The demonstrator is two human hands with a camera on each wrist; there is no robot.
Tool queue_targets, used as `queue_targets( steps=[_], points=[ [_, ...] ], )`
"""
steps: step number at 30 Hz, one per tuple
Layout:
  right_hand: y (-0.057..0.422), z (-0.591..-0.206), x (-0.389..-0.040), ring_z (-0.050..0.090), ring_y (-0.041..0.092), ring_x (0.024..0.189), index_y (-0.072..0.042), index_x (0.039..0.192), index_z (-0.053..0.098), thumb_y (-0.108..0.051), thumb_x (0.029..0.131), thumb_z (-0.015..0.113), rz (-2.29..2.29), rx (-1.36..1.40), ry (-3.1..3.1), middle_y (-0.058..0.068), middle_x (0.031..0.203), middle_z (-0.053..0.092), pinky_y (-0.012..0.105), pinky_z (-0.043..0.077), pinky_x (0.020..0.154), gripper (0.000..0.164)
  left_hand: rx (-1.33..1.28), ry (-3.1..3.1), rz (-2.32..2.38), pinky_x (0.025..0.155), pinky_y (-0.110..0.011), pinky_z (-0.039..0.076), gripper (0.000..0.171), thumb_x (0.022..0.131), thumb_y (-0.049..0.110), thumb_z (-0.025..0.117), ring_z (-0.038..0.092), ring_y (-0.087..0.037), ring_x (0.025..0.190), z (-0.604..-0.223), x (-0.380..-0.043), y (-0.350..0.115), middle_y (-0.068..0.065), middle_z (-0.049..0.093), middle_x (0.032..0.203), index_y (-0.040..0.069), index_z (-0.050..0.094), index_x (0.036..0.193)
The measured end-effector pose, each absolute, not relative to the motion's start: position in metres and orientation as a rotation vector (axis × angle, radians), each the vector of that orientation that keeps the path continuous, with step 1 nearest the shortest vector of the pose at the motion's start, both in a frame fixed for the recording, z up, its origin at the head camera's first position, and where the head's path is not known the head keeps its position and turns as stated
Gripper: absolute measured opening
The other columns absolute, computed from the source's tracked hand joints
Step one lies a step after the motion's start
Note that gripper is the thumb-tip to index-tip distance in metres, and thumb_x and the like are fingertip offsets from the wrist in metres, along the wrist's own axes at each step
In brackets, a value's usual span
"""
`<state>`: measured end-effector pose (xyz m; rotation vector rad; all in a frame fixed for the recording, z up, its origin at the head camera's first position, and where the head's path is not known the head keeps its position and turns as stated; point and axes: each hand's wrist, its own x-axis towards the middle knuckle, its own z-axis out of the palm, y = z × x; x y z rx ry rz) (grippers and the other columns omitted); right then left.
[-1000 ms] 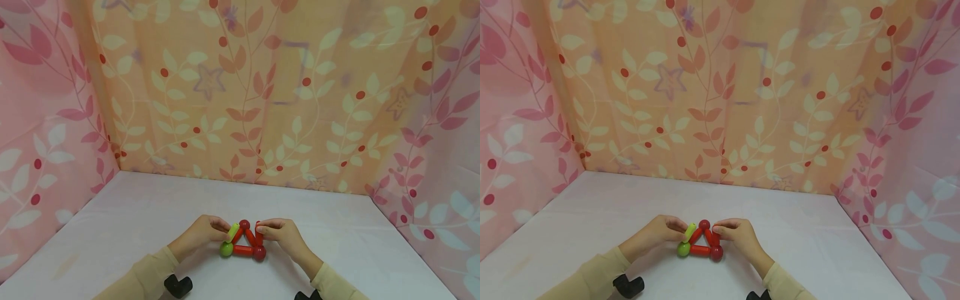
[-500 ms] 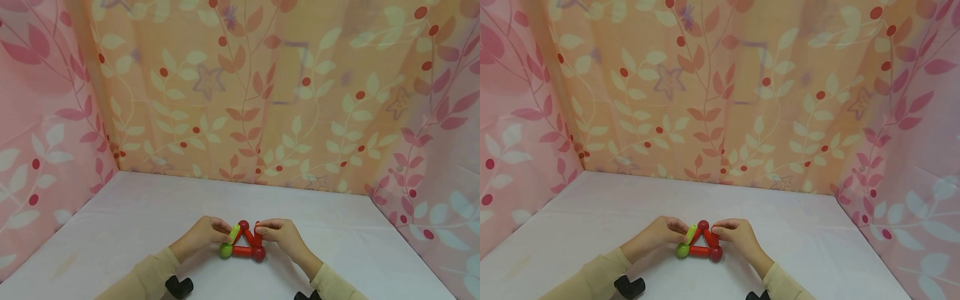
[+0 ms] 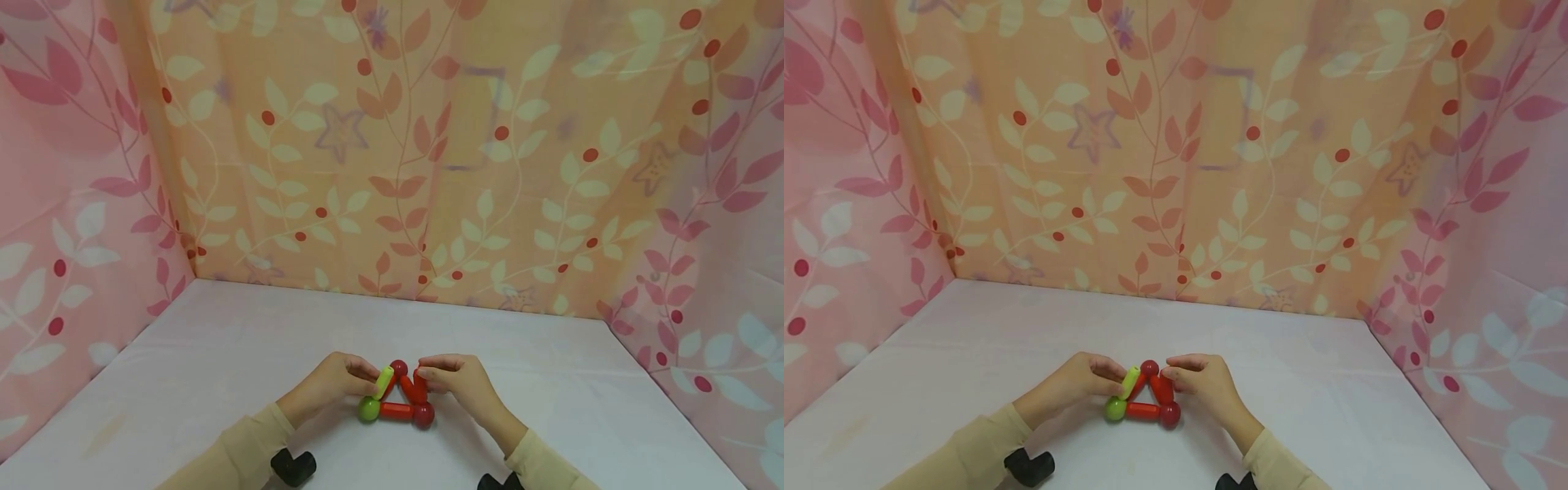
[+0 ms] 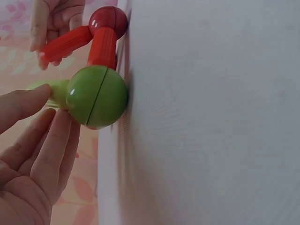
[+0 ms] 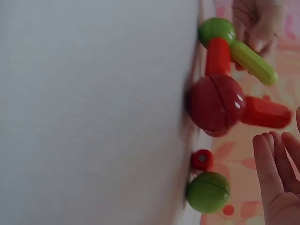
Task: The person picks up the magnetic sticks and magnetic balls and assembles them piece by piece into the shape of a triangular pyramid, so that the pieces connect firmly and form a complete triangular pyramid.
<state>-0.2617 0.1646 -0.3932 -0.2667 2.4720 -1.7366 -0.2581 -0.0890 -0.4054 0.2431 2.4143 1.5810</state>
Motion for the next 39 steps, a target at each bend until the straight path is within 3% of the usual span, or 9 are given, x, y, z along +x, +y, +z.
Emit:
queue_targets(
  steps=[5,14,21,29,35,39],
  points=[
    [0.173,-0.389,-0.272,0.073,0.02,0.1,0.0,0.117,0.071,-0.023,0.091,0.073,-1.824,-0.167,2.516,0.014,0.114,0.074,0.036,0.057,0.091,0.035,0.207,2.439,1.621,0.092,-0.036,0.051,0.027,0.083,0.019,0.078,0.063,-0.013,0.098,-0.405,-0.262,-0.097,-0.002,0.076,0.104,0.008,0.076,0.107],
    [0.185,-0.398,-0.292,0.071,0.02,0.102,-0.003,0.117,0.072,-0.031,0.089,0.074,-1.717,-0.07,2.635,0.01,0.114,0.074,0.04,0.056,0.094,0.039,0.001,2.359,1.808,0.082,-0.031,0.058,0.026,0.084,0.011,0.076,0.068,-0.01,0.083,-0.412,-0.28,-0.102,-0.007,0.076,0.097,-0.001,0.074,0.107],
    [0.182,-0.404,-0.308,0.072,0.02,0.097,0.002,0.112,0.072,-0.019,0.09,0.073,-1.708,-0.006,2.574,0.013,0.109,0.074,0.036,0.058,0.088,0.031,-0.106,2.282,1.849,0.081,-0.033,0.06,0.022,0.085,0.005,0.075,0.07,-0.014,0.08,-0.415,-0.291,-0.096,-0.006,0.075,0.092,-0.003,0.073,0.106],
    [0.174,-0.409,-0.32,0.071,0.013,0.075,0.0,0.101,0.076,-0.017,0.085,0.079,-1.565,0.064,2.617,0.009,0.092,0.077,0.026,0.059,0.073,0.023,0.021,2.245,1.739,0.083,-0.034,0.059,0.027,0.085,0.011,0.077,0.072,-0.015,0.082,-0.412,-0.29,-0.1,-0.004,0.075,0.091,-0.002,0.072,0.108],
    [0.174,-0.409,-0.325,0.066,0.013,0.076,-0.004,0.098,0.077,-0.023,0.084,0.079,-1.395,0.008,2.657,0.004,0.086,0.076,0.025,0.055,0.073,0.023,0.178,2.181,1.755,0.084,-0.033,0.059,0.035,0.084,0.013,0.078,0.071,-0.012,0.084,-0.41,-0.29,-0.106,-0.003,0.075,0.096,-0.005,0.07,0.113],
    [0.174,-0.41,-0.326,0.061,0.016,0.081,-0.005,0.098,0.077,-0.026,0.083,0.081,-1.317,-0.007,2.676,0.002,0.092,0.074,0.026,0.052,0.074,0.026,0.193,2.174,1.752,0.084,-0.032,0.059,0.036,0.084,0.014,0.078,0.071,-0.011,0.084,-0.407,-0.289,-0.105,-0.002,0.075,0.096,-0.005,0.07,0.113]
  ],
)
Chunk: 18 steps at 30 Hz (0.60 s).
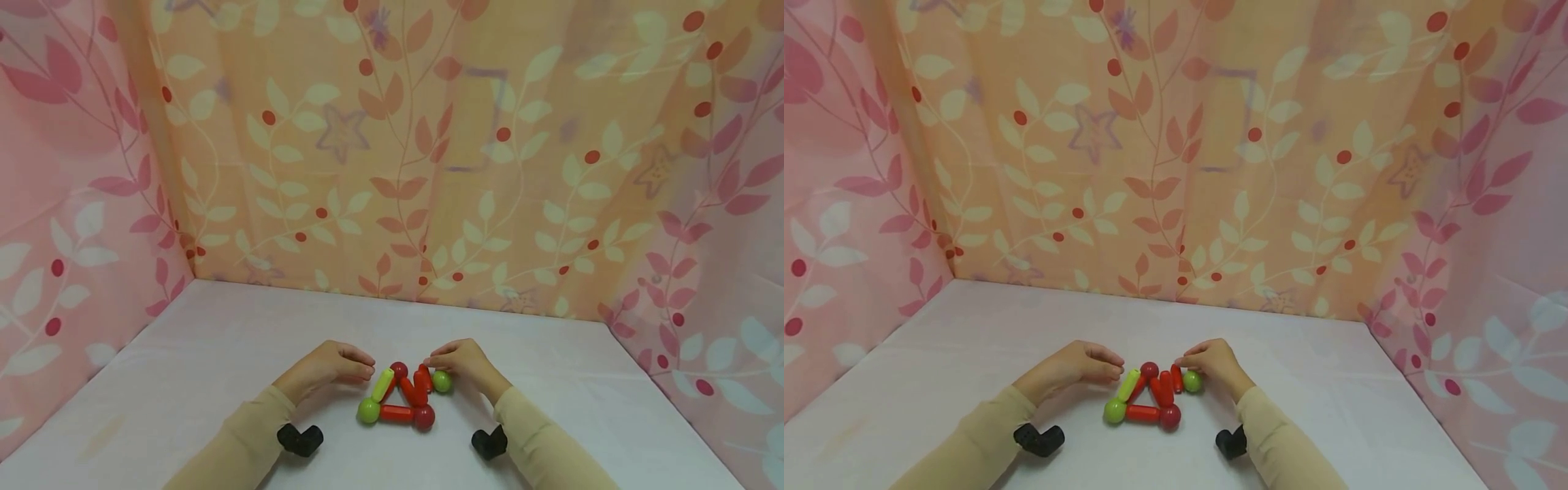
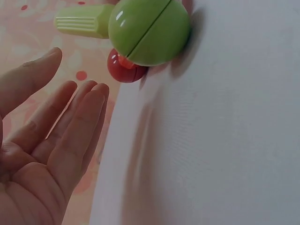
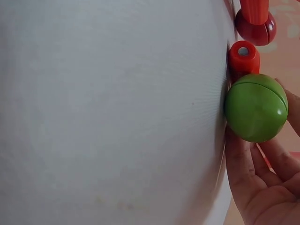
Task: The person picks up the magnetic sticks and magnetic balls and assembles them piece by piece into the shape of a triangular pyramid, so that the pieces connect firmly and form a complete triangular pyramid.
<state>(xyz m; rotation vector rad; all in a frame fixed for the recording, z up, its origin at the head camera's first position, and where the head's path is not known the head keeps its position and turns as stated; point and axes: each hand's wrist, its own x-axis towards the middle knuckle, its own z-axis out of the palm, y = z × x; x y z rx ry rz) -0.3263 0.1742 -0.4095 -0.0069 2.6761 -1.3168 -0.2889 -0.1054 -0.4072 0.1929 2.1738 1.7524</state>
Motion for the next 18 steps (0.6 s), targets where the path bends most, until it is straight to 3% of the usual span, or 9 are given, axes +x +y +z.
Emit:
queue_targets(
  steps=[6,18],
  points=[
    [0.173,-0.408,-0.327,0.057,0.018,0.087,-0.006,0.097,0.077,-0.028,0.081,0.082,-1.26,0.005,2.669,0.005,0.098,0.071,0.026,0.052,0.073,0.028,0.189,2.224,1.709,0.085,-0.032,0.059,0.034,0.084,0.018,0.079,0.07,-0.013,0.085,-0.403,-0.285,-0.101,-0.002,0.075,0.096,0.0,0.072,0.113],
    [0.166,-0.405,-0.328,0.058,0.015,0.077,-0.007,0.089,0.078,-0.029,0.081,0.082,-1.177,-0.037,2.675,0.001,0.079,0.071,0.023,0.047,0.067,0.023,0.29,2.228,1.685,0.085,-0.031,0.058,0.032,0.083,0.022,0.08,0.068,-0.012,0.09,-0.399,-0.277,-0.095,-0.002,0.074,0.104,0.005,0.074,0.11]
  ],
)
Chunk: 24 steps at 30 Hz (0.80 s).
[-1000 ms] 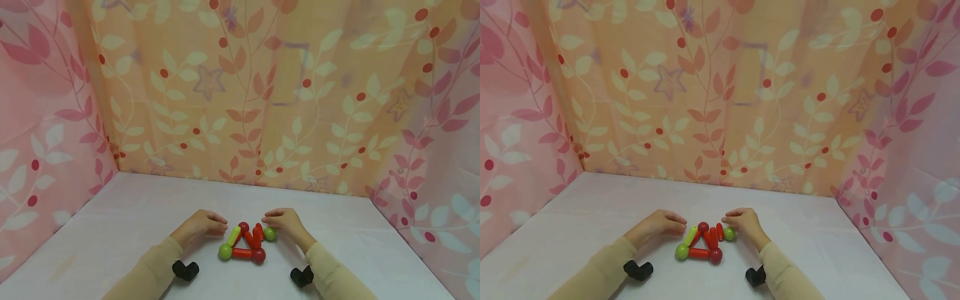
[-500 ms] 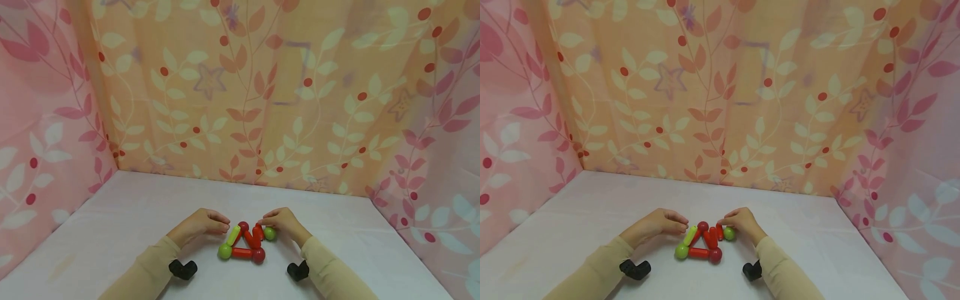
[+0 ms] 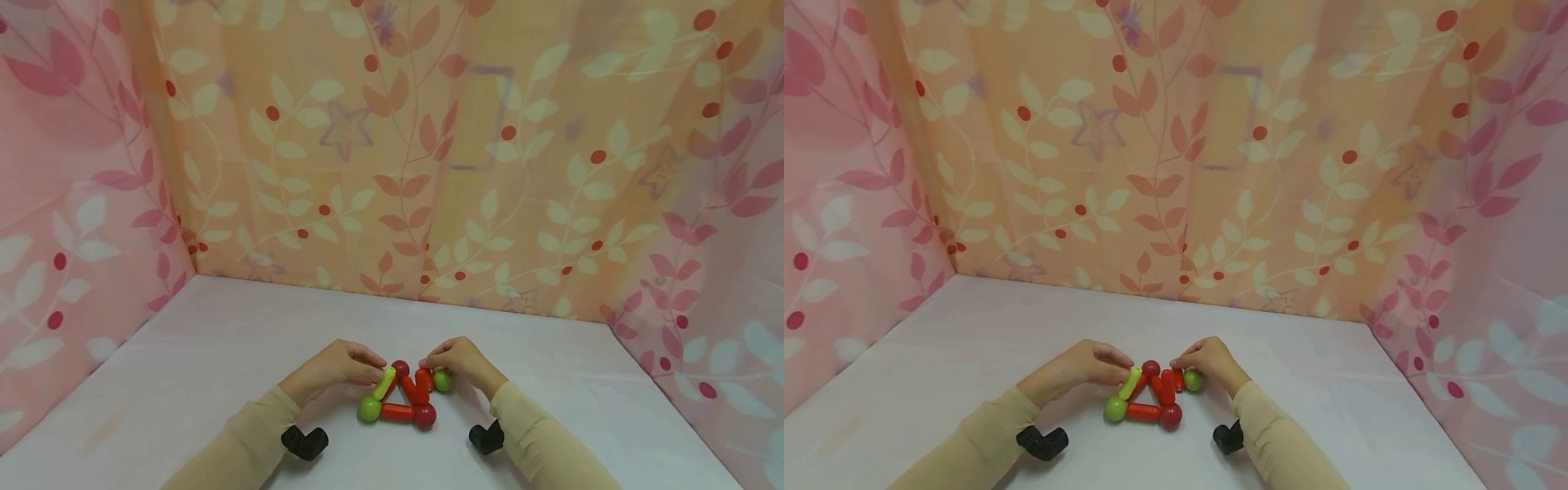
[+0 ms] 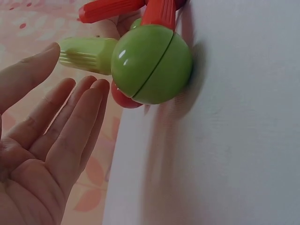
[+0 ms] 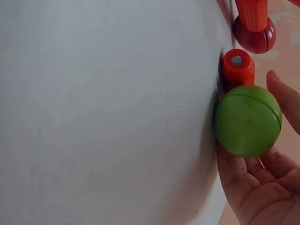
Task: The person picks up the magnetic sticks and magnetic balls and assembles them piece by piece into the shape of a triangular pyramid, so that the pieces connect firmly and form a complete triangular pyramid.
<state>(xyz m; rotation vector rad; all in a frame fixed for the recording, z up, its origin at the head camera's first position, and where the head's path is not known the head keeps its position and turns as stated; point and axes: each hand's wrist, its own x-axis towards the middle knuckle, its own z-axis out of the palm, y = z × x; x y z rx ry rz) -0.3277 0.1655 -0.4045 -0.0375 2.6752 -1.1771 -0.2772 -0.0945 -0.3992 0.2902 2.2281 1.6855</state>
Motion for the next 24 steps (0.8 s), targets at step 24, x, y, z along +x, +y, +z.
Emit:
queue_targets(
  steps=[24],
  points=[
    [0.1558,-0.4004,-0.3277,0.067,0.014,0.071,-0.001,0.099,0.076,-0.013,0.084,0.078,-1.38,0.024,2.561,0.006,0.086,0.076,0.028,0.058,0.076,0.019,0.257,2.239,1.661,0.083,-0.03,0.058,0.023,0.083,0.015,0.08,0.067,-0.012,0.087,-0.4004,-0.2746,-0.0895,-0.002,0.075,0.098,0.005,0.076,0.103]
  ],
)
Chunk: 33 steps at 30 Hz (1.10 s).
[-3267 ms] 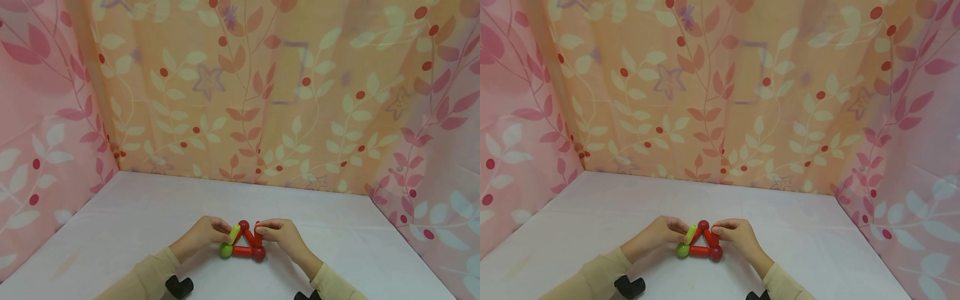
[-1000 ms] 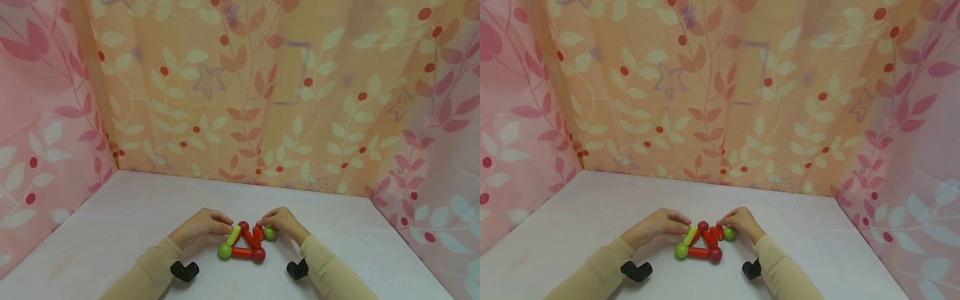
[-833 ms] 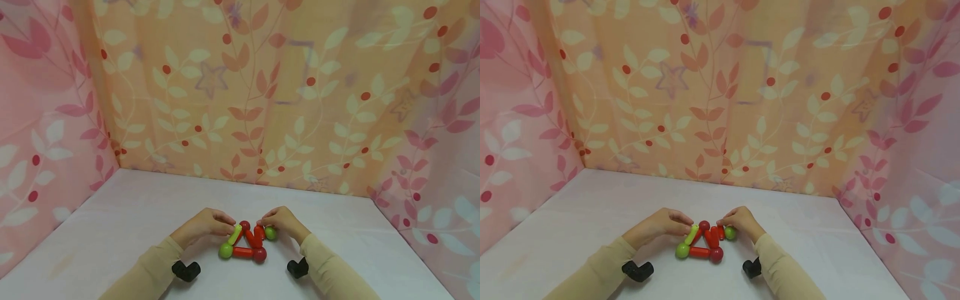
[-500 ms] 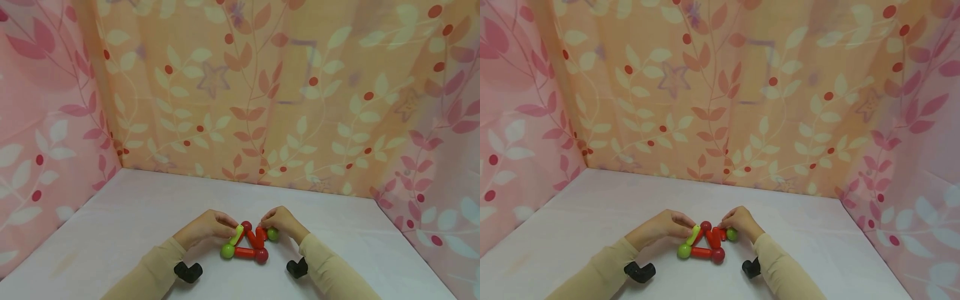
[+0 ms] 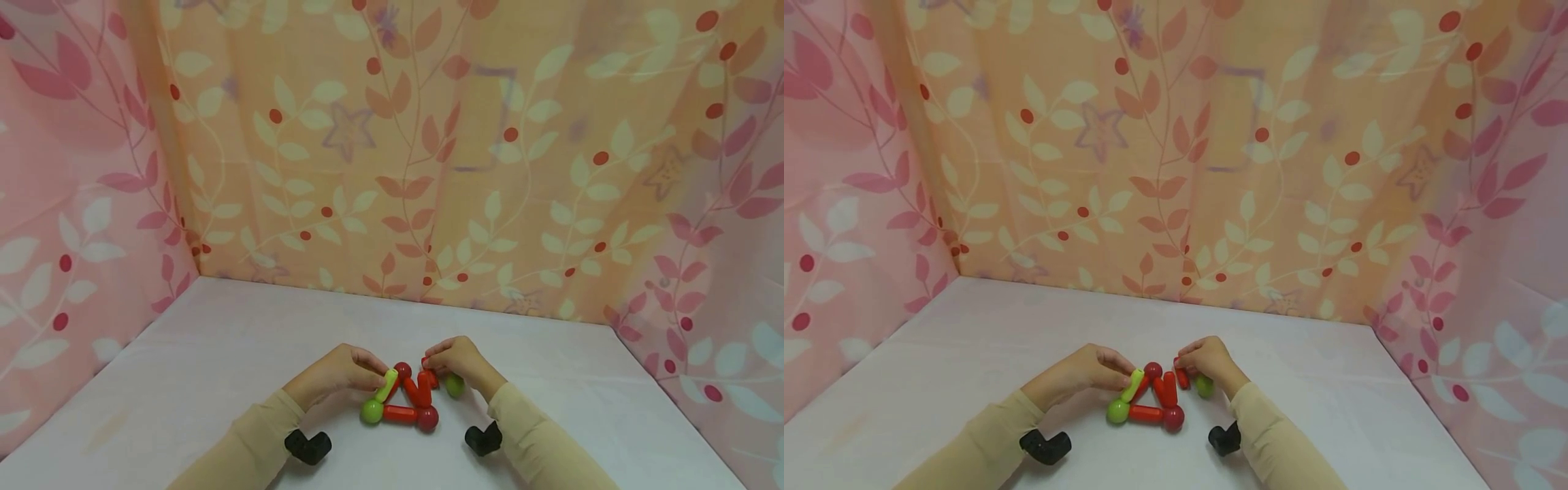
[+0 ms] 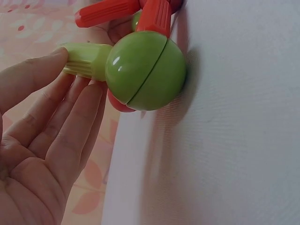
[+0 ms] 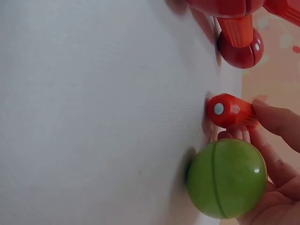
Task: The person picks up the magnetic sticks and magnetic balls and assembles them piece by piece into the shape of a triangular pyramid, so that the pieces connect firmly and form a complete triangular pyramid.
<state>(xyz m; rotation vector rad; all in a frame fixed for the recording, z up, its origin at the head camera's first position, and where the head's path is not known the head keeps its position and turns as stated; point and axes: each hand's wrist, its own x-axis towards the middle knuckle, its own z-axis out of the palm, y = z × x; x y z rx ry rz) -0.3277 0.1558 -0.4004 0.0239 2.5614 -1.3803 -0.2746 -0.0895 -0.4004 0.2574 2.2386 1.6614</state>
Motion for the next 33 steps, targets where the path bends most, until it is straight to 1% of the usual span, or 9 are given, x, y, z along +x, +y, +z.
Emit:
queue_targets(
  steps=[7,12,20,30,33],
  points=[
    [0.155,-0.399,-0.327,0.073,0.018,0.086,0.0,0.11,0.074,-0.011,0.088,0.073,-1.548,0.055,2.505,0.013,0.105,0.075,0.035,0.059,0.086,0.024,0.231,2.257,1.654,0.084,-0.032,0.059,0.022,0.083,0.015,0.079,0.068,-0.013,0.088,-0.401,-0.275,-0.088,-0.002,0.075,0.099,0.006,0.076,0.103],
    [0.155,-0.399,-0.324,0.073,0.02,0.089,-0.001,0.11,0.074,-0.01,0.089,0.073,-1.61,0.045,2.507,0.013,0.106,0.075,0.037,0.058,0.087,0.024,0.231,2.264,1.652,0.084,-0.032,0.059,0.021,0.083,0.015,0.079,0.068,-0.013,0.088,-0.4,-0.275,-0.087,-0.003,0.075,0.099,0.005,0.076,0.102],
    [0.156,-0.398,-0.317,0.072,0.022,0.093,0.001,0.117,0.071,-0.014,0.09,0.073,-1.713,-0.014,2.488,0.015,0.11,0.073,0.043,0.058,0.087,0.031,0.229,2.234,1.681,0.083,-0.032,0.059,0.022,0.083,0.012,0.079,0.069,-0.013,0.088,-0.401,-0.276,-0.088,-0.005,0.075,0.101,0.003,0.076,0.103],
    [0.154,-0.397,-0.305,0.074,0.026,0.095,0.004,0.118,0.069,-0.01,0.09,0.072,-1.881,-0.111,2.457,0.015,0.107,0.074,0.039,0.059,0.084,0.031,0.216,2.24,1.677,0.082,-0.032,0.06,0.021,0.083,0.013,0.079,0.069,-0.013,0.087,-0.402,-0.276,-0.088,-0.004,0.075,0.099,0.003,0.076,0.102],
    [0.153,-0.396,-0.302,0.073,0.024,0.095,0.001,0.117,0.071,-0.013,0.09,0.072,-1.869,-0.142,2.489,0.015,0.106,0.075,0.039,0.059,0.086,0.03,0.215,2.247,1.671,0.083,-0.032,0.06,0.022,0.083,0.014,0.079,0.069,-0.013,0.086,-0.402,-0.276,-0.088,-0.004,0.075,0.099,0.003,0.076,0.102]
  ],
)
